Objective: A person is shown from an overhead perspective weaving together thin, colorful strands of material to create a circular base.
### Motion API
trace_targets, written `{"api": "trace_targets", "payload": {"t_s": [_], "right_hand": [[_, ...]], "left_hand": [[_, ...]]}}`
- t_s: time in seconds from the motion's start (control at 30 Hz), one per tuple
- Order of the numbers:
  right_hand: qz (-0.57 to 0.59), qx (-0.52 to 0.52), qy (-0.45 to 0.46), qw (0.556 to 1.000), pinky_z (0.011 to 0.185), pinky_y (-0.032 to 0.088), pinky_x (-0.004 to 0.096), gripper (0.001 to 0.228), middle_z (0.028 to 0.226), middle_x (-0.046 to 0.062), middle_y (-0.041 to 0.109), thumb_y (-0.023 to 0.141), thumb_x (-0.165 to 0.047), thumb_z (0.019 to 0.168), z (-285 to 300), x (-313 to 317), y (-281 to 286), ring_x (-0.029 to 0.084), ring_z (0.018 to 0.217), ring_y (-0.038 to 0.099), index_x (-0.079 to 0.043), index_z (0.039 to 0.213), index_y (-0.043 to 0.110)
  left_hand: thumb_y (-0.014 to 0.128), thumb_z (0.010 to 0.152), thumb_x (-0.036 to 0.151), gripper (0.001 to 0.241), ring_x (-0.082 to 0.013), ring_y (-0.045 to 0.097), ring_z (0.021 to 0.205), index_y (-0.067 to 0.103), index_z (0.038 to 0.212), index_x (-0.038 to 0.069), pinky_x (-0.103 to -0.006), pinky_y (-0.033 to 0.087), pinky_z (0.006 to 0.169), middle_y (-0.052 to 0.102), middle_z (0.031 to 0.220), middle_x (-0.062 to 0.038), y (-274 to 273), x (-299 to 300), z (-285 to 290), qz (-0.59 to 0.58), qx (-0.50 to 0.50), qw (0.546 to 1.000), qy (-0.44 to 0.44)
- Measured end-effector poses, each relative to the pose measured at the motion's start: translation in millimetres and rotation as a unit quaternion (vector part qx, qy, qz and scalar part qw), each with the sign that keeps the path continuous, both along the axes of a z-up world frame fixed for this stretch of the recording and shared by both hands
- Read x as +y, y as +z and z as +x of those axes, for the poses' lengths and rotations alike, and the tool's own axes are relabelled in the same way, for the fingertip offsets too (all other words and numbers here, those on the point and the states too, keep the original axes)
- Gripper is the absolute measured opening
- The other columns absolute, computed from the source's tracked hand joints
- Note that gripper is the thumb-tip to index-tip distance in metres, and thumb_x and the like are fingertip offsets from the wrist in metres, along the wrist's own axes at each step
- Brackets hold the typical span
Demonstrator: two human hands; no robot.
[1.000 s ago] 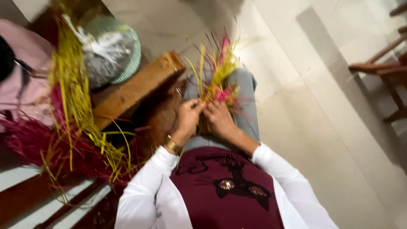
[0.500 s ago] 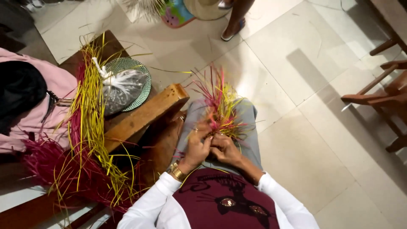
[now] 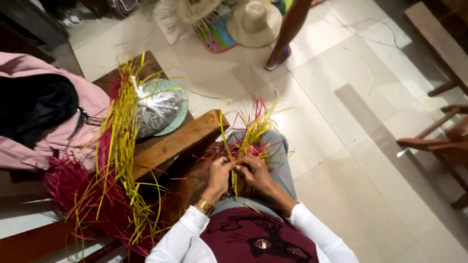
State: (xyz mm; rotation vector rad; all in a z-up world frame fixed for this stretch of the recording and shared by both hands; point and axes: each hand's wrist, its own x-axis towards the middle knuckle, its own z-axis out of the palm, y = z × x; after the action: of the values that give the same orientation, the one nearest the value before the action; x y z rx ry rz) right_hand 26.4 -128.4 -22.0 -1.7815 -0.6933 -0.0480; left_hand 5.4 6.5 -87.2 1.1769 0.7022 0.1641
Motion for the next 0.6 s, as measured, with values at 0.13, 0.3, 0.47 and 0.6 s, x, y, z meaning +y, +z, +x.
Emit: {"api": "trace_targets", "payload": {"t_s": [0.13,0.3,0.47,0.6], "right_hand": [[-0.002,0.034,-0.024,0.999,0.067,0.054,0.043,0.013,0.076,0.016,0.068,0.072,-0.007,0.080,5,11,-14,0.036,0.075,0.069,-0.007,0.093,0.073],[0.003,0.097,-0.021,0.995,0.069,0.053,0.044,0.015,0.076,0.017,0.069,0.071,-0.003,0.079,7,12,-20,0.034,0.076,0.069,-0.005,0.094,0.072],[0.052,0.201,0.021,0.978,0.065,0.050,0.034,0.009,0.068,0.008,0.064,0.068,-0.001,0.076,11,10,5,0.017,0.067,0.059,-0.005,0.083,0.070],[0.057,0.218,0.029,0.974,0.063,0.049,0.033,0.007,0.066,0.007,0.063,0.067,0.003,0.076,13,10,17,0.016,0.067,0.055,-0.003,0.080,0.069]], "left_hand": [[0.078,0.068,0.003,0.013,-0.0145,0.057,0.056,0.067,0.074,0.003,-0.0267,0.046,0.049,0.061,0.061,-0.008,20,7,-7,0.090,-0.006,0.995,-0.033],[0.079,0.064,0.001,0.014,-0.0106,0.052,0.058,0.072,0.076,0.003,-0.0253,0.047,0.051,0.062,0.060,-0.004,35,9,-16,0.199,-0.032,0.979,-0.036],[0.076,0.064,-0.003,0.017,-0.0268,0.072,0.072,0.077,0.080,0.004,-0.0336,0.057,0.064,0.073,0.071,-0.013,58,9,-20,0.336,-0.198,0.919,-0.057],[0.069,0.069,-0.003,0.021,-0.0316,0.071,0.075,0.076,0.087,0.004,-0.0361,0.057,0.068,0.073,0.077,-0.013,83,2,-16,0.434,-0.284,0.851,-0.086]]}}
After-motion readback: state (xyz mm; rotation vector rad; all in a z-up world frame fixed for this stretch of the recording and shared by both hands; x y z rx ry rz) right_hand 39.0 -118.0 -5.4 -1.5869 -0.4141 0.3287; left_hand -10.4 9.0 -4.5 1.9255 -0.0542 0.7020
